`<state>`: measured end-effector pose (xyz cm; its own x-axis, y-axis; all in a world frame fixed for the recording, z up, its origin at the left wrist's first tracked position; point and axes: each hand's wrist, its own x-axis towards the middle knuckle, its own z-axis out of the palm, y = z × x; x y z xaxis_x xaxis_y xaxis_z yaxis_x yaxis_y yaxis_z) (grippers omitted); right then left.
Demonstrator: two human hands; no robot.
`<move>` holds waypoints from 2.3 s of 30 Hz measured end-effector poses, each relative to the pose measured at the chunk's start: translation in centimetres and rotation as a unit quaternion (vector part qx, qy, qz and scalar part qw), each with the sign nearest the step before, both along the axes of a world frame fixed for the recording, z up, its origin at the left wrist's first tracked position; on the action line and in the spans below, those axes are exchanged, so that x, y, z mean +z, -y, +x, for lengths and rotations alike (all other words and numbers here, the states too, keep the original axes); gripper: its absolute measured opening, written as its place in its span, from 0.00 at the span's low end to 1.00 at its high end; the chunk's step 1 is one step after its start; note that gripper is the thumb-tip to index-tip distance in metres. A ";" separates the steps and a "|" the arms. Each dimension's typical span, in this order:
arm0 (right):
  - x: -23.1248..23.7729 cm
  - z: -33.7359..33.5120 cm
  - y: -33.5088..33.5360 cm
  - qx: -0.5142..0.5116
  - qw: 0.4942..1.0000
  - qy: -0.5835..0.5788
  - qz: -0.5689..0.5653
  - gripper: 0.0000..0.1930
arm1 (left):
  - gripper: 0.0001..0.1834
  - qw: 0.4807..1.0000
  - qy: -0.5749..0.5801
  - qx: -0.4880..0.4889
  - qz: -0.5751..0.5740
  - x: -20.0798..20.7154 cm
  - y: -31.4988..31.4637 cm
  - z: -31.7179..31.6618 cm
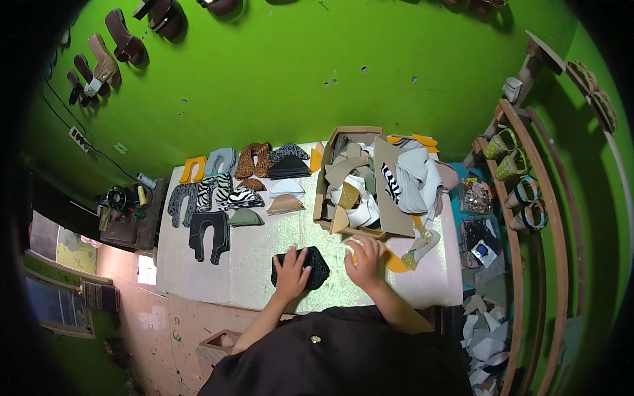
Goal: The recorder is shown sorting and organizing various precut leather or synthetic shoe upper components on a work table.
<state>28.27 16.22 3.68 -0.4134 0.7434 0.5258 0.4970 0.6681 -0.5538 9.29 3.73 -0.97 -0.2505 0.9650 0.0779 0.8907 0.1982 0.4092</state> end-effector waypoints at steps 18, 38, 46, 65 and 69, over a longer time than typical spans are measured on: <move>-5.8 -6.2 2.6 0.095 0.895 0.282 -0.331 0.33 | 0.35 0.906 0.202 0.368 -0.046 -3.4 2.0 -2.2; -4.0 -7.6 1.4 0.066 0.859 0.354 -0.364 0.33 | 0.33 0.905 0.187 0.369 -0.105 -4.1 0.4 -3.9; -5.2 -7.8 2.5 0.062 0.873 0.338 -0.345 0.30 | 0.30 0.899 0.253 0.357 -0.005 -3.1 1.3 -2.6; -1.4 -18.2 7.9 0.171 0.925 -0.163 -0.298 0.41 | 0.24 0.962 0.093 -0.099 0.238 13.7 10.3 -14.2; 2.3 -23.4 9.9 0.193 0.944 -0.191 -0.185 0.37 | 0.22 0.947 0.034 -0.131 0.292 15.3 13.7 -19.9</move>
<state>4.84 6.35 5.94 -0.5245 0.7378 0.4250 -0.0280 0.4839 -0.8747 -10.65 -9.94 14.37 -0.0327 0.7916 0.6102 0.8454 -0.3037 0.4393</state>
